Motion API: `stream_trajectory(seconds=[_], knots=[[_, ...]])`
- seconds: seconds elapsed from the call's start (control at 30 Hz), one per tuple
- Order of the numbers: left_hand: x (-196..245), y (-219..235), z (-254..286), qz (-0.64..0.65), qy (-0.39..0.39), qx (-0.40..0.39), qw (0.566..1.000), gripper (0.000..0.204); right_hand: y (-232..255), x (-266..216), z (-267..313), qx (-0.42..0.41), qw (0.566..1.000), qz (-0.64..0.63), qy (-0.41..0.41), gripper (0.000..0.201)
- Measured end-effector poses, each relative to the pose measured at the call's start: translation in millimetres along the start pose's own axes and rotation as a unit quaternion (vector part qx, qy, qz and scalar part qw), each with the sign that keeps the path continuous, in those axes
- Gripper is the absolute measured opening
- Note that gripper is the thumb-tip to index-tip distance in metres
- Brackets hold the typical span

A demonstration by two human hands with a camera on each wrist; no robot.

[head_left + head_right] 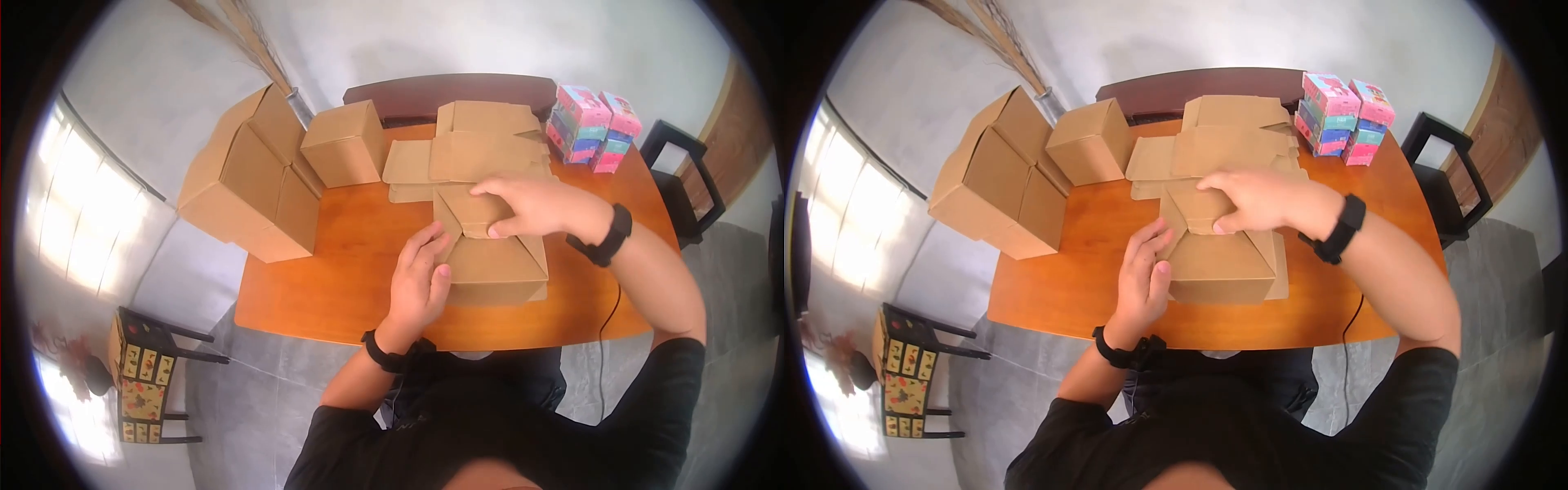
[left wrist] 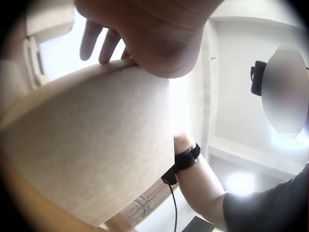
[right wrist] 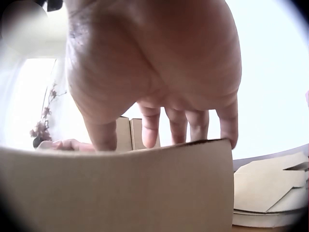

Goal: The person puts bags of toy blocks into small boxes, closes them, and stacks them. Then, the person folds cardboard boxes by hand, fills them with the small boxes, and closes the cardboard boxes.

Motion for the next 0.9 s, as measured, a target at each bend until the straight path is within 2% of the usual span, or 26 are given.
stream_trajectory(seconds=[0.07, 0.1, 0.17, 0.2, 0.27, 0.5, 0.53, 0.6, 0.63, 0.7, 0.9], knots=[[2, 0, -2, -0.005, 0.009, -0.014, 1.0, 0.035, -9, 4, -10, -0.083, 0.994, 0.055, -0.045, 0.075], [2, 0, -3, -0.01, 0.019, -0.021, 1.0, 0.035, -4, -3, -16, -0.08, 0.994, 0.052, -0.048, 0.075], [4, 1, -4, -0.008, 0.02, -0.03, 0.999, 0.035, -11, -3, -20, -0.182, 0.97, 0.117, -0.111, 0.089], [3, 1, -5, -0.006, 0.023, -0.034, 0.999, 0.036, -10, -7, -25, -0.18, 0.97, 0.116, -0.113, 0.089], [3, 2, -4, -0.003, 0.027, -0.034, 0.999, 0.036, -15, -4, -26, -0.23, 0.951, 0.15, -0.142, 0.094], [-1, 2, -3, 0.007, 0.041, -0.043, 0.998, 0.034, -17, -4, -25, -0.237, 0.94, 0.173, -0.177, 0.096], [-1, 4, -3, 0.008, 0.041, -0.042, 0.998, 0.034, -18, -2, -26, -0.224, 0.946, 0.166, -0.165, 0.095], [-9, 0, -2, 0.068, 0.098, -0.086, 0.989, 0.033, -19, 3, -24, -0.211, 0.952, 0.161, -0.153, 0.093], [-7, 2, -3, 0.069, 0.098, -0.085, 0.989, 0.033, -19, 2, -23, -0.205, 0.954, 0.161, -0.149, 0.093], [-8, 1, -4, 0.125, 0.146, -0.101, 0.976, 0.033, -20, 2, -21, -0.2, 0.956, 0.161, -0.144, 0.092], [-11, -1, 1, 0.15, 0.151, -0.09, 0.973, 0.034, -20, 1, -20, -0.162, 0.966, 0.167, -0.117, 0.091]])
Point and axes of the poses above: each hand's wrist, its own z-axis away from the middle knuckle, its own y-axis out of the back of the hand, x = y × z, the point moved 9 cm from there along -z, towards the middle knuckle, and after that the axes turned 3 degrees about y, right-handed, at the moved point
